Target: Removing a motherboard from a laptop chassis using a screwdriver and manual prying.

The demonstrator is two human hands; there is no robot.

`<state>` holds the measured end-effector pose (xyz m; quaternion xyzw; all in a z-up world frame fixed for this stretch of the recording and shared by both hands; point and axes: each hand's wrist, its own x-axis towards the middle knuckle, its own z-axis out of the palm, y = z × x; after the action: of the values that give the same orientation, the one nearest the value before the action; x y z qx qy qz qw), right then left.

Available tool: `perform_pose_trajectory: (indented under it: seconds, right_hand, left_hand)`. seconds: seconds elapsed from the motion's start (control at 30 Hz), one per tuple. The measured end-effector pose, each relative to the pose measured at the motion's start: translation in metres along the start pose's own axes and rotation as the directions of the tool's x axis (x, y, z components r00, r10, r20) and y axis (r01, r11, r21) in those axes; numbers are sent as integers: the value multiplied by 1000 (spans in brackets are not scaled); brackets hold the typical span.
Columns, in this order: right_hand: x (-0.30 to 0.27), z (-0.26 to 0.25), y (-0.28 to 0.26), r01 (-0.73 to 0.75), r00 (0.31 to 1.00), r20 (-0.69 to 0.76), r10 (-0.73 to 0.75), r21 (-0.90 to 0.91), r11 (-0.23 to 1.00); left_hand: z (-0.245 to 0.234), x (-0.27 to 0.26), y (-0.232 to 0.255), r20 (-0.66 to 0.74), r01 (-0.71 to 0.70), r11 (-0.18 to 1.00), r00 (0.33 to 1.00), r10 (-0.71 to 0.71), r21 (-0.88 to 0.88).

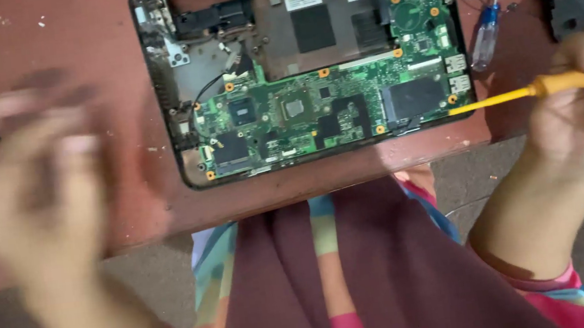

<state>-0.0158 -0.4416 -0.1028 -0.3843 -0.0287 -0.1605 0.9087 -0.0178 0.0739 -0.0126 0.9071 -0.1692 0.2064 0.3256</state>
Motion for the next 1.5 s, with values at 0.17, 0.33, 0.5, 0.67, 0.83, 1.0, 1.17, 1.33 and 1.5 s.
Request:
perform_pose_trajectory:
  seconds: [0.17, 0.33, 0.5, 0.67, 0.83, 1.0, 1.17, 1.33, 1.5]
  right_hand:
    - [2, 29, 18, -58, 998, 33, 55, 99, 993]
    - [-5, 33, 27, -110, 994, 14, 109, 169, 979]
    - [-11, 41, 26, -59, 998, -16, 62, 114, 992]
    - [-12, 44, 26, -74, 996, -34, 79, 141, 987]
    - [-11, 52, 23, -143, 987, -44, 153, 180, 973]
    - [-11, 53, 24, -162, 984, -30, 174, 233, 959]
    - [-13, 47, 26, -140, 989, -23, 147, 191, 972]
    - [-14, 40, 27, -93, 994, -31, 101, 190, 977]
    - [-11, 40, 26, -89, 995, -30, 95, 168, 982]
  left_hand:
    - [60, 44, 79, 135, -216, 971, 964, 229, -100]
    - [99, 56, 120, 283, -235, 969, 927, 246, -71]
    - [105, 62, 129, 338, -157, 980, 921, 191, -125]
    - [106, 62, 132, 354, -93, 984, 924, 143, -155]
    - [106, 64, 132, 389, -35, 980, 914, 111, -197]
    - [106, 66, 133, 415, -9, 979, 905, 94, -203]
    - [107, 68, 136, 393, -41, 989, 915, 95, -144]
    - [99, 74, 131, 431, -123, 982, 885, 175, -146]
    - [100, 79, 127, 438, -208, 973, 869, 229, -98]
